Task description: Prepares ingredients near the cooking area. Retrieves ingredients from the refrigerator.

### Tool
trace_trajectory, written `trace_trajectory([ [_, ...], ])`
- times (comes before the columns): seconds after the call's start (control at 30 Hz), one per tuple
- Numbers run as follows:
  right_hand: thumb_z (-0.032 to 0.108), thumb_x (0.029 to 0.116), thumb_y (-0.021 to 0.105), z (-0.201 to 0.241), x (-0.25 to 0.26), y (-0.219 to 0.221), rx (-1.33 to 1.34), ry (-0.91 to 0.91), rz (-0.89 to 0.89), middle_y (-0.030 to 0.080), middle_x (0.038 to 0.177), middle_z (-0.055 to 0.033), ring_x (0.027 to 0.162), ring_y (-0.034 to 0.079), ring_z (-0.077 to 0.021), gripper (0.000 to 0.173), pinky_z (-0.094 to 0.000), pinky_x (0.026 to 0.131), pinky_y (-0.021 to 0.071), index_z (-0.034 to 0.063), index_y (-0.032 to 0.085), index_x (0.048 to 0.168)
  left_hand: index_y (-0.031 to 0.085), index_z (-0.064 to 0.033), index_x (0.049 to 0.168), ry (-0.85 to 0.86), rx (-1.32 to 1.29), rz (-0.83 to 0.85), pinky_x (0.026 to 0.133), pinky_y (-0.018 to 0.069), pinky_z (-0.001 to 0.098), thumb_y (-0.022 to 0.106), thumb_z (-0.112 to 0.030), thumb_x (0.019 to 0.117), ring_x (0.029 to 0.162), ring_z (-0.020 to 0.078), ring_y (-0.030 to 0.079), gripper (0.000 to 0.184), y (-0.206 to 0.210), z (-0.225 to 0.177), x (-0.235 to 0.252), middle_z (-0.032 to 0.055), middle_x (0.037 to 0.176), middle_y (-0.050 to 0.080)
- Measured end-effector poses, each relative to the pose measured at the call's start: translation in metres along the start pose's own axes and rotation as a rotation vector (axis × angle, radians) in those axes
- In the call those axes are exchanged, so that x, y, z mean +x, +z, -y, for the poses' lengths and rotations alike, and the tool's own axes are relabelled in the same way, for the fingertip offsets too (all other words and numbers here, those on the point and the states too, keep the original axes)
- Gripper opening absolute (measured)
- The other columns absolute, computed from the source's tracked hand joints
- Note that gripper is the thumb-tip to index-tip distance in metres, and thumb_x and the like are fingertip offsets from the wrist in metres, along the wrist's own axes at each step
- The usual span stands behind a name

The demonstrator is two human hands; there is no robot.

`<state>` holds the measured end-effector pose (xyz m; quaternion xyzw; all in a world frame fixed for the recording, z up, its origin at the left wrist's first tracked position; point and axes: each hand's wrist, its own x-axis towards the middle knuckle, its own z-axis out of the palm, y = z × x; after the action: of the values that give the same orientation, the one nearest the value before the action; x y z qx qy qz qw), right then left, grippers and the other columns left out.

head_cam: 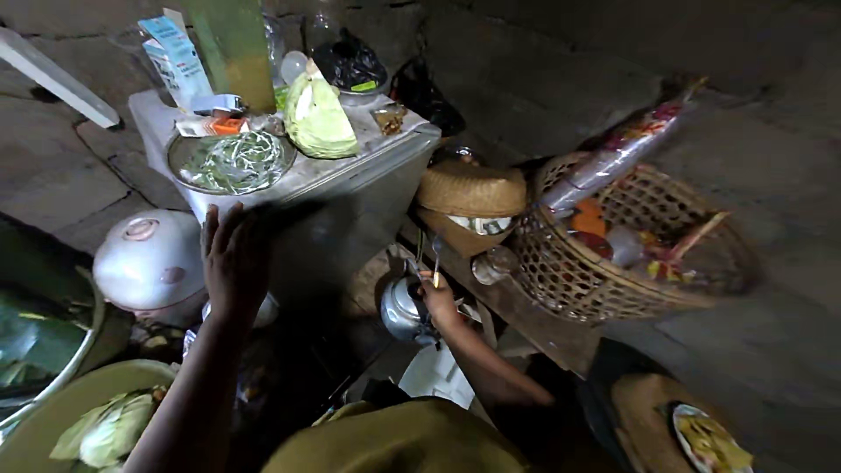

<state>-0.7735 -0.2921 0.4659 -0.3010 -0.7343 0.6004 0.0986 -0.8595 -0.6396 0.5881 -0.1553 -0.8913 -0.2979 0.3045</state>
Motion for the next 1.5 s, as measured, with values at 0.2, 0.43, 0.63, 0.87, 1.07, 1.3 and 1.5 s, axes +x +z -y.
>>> trace_trajectory([
  [0.2, 0.016, 0.1076, 0.046, -0.011, 0.053, -0.024, -0.243, -0.129, -0.006, 0.068, 0.108, -0.0151, 0.089, 0.066, -0.0206, 0.033, -0.0405, 0.083, 0.0553, 0.0022, 0.06, 0.135, 0.07, 0.0001, 0.121, 0.053, -0.06, -0.089, 0.124, 0.0235, 0.0581, 0.062, -0.016, 0.0979, 0.145, 0.0413, 0.041, 0.03, 0.001, -0.01, -0.02, 0.017, 0.136, 0.064],
  [0.43, 0.016, 0.1094, 0.044, 0.009, 0.063, -0.042, -0.304, -0.193, 0.028, 0.066, 0.113, -0.0218, 0.094, 0.065, -0.0265, 0.036, -0.0457, 0.087, 0.0546, -0.0018, 0.054, 0.139, 0.075, -0.0072, 0.112, 0.085, -0.06, -0.223, 0.12, 0.0229, 0.0645, 0.066, -0.017, 0.0954, 0.141, 0.0401, 0.047, 0.021, 0.011, -0.051, -0.065, 0.0113, 0.127, 0.07],
  [0.63, 0.017, 0.1097, 0.045, -0.006, 0.061, -0.047, -0.307, -0.244, 0.039, 0.065, 0.112, -0.023, 0.093, 0.065, -0.0264, 0.036, -0.0469, 0.086, 0.0551, -0.0042, 0.054, 0.138, 0.07, -0.0192, 0.117, 0.138, -0.16, -0.265, 0.12, 0.034, 0.05, 0.059, -0.025, 0.1044, 0.134, 0.0242, 0.054, 0.018, 0.019, -0.099, -0.105, 0.0035, 0.121, 0.07],
  [0.87, 0.019, 0.1094, 0.046, -0.028, 0.062, -0.052, -0.164, -0.157, 0.031, 0.06, 0.092, -0.0102, 0.068, 0.057, -0.0123, 0.034, -0.0346, 0.065, 0.0546, 0.0003, 0.052, 0.137, 0.067, -0.0168, 0.116, 0.363, -0.339, -0.234, 0.119, 0.0373, 0.0392, 0.063, -0.02, 0.1023, 0.128, 0.0152, 0.057, 0.015, 0.026, -0.128, -0.126, 0.0002, 0.122, 0.068],
  [1.07, 0.016, 0.1087, 0.047, -0.026, 0.047, -0.051, -0.173, -0.128, 0.032, 0.059, 0.09, -0.0071, 0.068, 0.056, -0.0075, 0.033, -0.0291, 0.066, 0.0534, -0.0016, 0.051, 0.136, 0.069, -0.0122, 0.116, 0.511, -0.529, -0.107, 0.118, 0.0381, 0.0407, 0.062, -0.019, 0.1034, 0.129, 0.0212, 0.058, 0.016, 0.021, -0.132, -0.126, 0.0062, 0.123, 0.07],
  [1.3, 0.007, 0.1086, 0.046, 0.032, -0.002, -0.037, -0.235, 0.017, 0.014, 0.06, 0.105, -0.0111, 0.083, 0.059, -0.0066, 0.032, -0.0256, 0.08, 0.0526, -0.0045, 0.048, 0.138, 0.063, -0.0166, 0.121, 0.367, -0.676, -0.263, 0.114, 0.0395, 0.0358, 0.045, -0.038, 0.108, 0.127, 0.0173, 0.054, 0.03, 0.01, -0.095, -0.135, 0.0036, 0.124, 0.061],
  [1.5, 0.005, 0.1103, 0.036, 0.106, -0.086, -0.055, -0.712, -0.07, 0.315, 0.058, 0.137, -0.0224, 0.124, 0.057, -0.0107, 0.037, -0.0174, 0.105, 0.0438, -0.0141, 0.046, 0.141, 0.065, 0.0044, 0.119, -0.586, -0.647, -0.079, 0.101, 0.0493, 0.0398, 0.043, -0.02, 0.1057, 0.112, 0.0219, 0.061, 0.035, 0.054, 0.021, -0.16, 0.0169, 0.115, 0.065],
])
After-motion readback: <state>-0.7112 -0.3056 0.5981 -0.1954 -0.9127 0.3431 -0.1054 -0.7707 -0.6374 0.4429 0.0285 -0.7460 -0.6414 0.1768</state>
